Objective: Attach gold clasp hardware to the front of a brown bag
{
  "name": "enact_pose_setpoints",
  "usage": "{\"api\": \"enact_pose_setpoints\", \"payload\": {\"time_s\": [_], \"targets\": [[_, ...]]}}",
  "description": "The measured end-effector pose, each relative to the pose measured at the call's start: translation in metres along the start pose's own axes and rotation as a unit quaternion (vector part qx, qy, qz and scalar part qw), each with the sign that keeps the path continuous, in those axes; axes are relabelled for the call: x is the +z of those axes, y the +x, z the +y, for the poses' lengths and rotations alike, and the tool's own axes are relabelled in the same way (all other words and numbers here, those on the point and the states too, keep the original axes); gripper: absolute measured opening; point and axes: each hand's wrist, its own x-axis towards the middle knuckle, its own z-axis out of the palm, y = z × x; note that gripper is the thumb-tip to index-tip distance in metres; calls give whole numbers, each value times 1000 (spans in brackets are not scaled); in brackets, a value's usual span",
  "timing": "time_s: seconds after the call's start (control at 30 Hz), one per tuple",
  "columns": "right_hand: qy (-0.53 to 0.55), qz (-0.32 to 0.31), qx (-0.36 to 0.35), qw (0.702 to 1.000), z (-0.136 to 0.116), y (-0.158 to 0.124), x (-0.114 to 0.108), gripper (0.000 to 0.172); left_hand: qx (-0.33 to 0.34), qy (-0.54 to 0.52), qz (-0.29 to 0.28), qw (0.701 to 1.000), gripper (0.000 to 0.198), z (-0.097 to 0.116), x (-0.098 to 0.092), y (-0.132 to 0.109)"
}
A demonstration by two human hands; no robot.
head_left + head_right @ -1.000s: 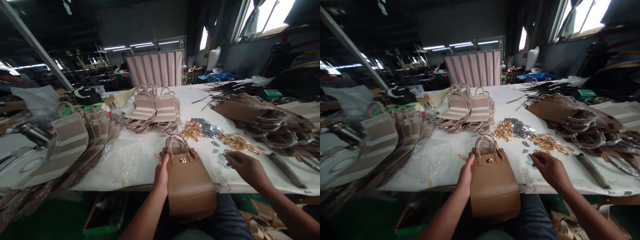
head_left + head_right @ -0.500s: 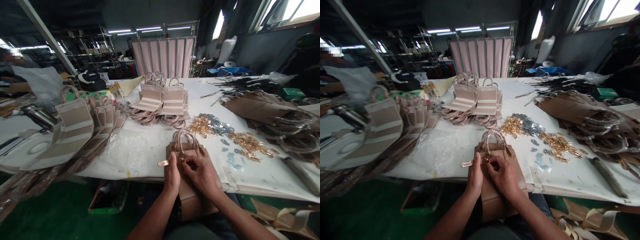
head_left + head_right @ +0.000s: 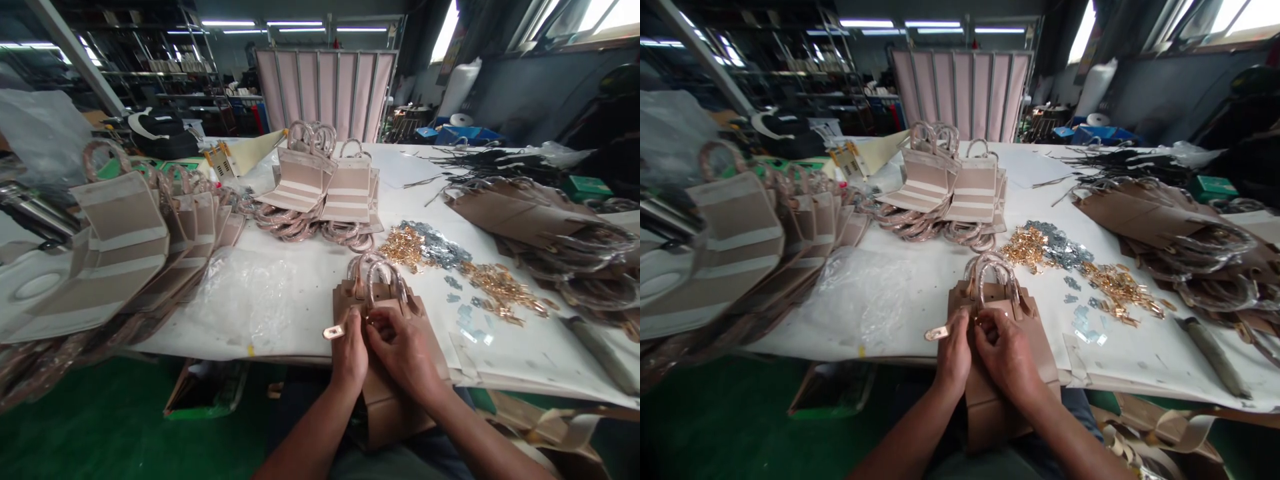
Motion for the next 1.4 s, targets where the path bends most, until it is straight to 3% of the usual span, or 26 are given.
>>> {"api": "enact_pose_setpoints", "payload": {"time_s": [0.17, 0.43, 0.57, 0.73, 0.83, 1.0, 1.07, 1.17, 1.23, 1.3, 1.4], "targets": [[-58, -59, -38, 996, -7, 7, -5, 18, -7, -16, -12, 1000, 41, -4, -1, 1], [-223, -114, -14, 968, -19, 21, -12, 16, -7, -33, -16, 999, 43, 2, -2, -1], [-190, -100, -9, 977, -12, 18, -7, 18, 23, -20, -31, 999, 41, 5, -3, -4], [-184, -74, 7, 980, 0, 17, 3, 37, 23, -37, -41, 998, 42, 8, -3, -5], [-204, -91, 14, 975, -2, 18, 8, 31, 5, -32, -35, 999, 49, 4, -3, -1], [-123, -67, -55, 989, -16, 8, 0, 38, -10, -25, -38, 999, 57, -2, -7, 13], [-60, -58, -93, 992, -13, 2, -18, 41, -4, -8, -43, 999, 56, 2, -10, 19], [-80, 11, -83, 993, 16, -5, -74, 23, 21, 40, -63, 997, 60, 12, -16, 23], [-173, 99, -21, 980, 52, -6, -125, 20, 32, 87, -76, 993, 71, 17, -19, 24], [-291, 161, 88, 939, 92, -4, -178, 21, 53, 149, -70, 985, 81, 18, -21, 25], [-342, 187, 157, 908, 142, -1, -237, 23, 162, 242, -44, 956, 82, 18, -20, 29]]}}
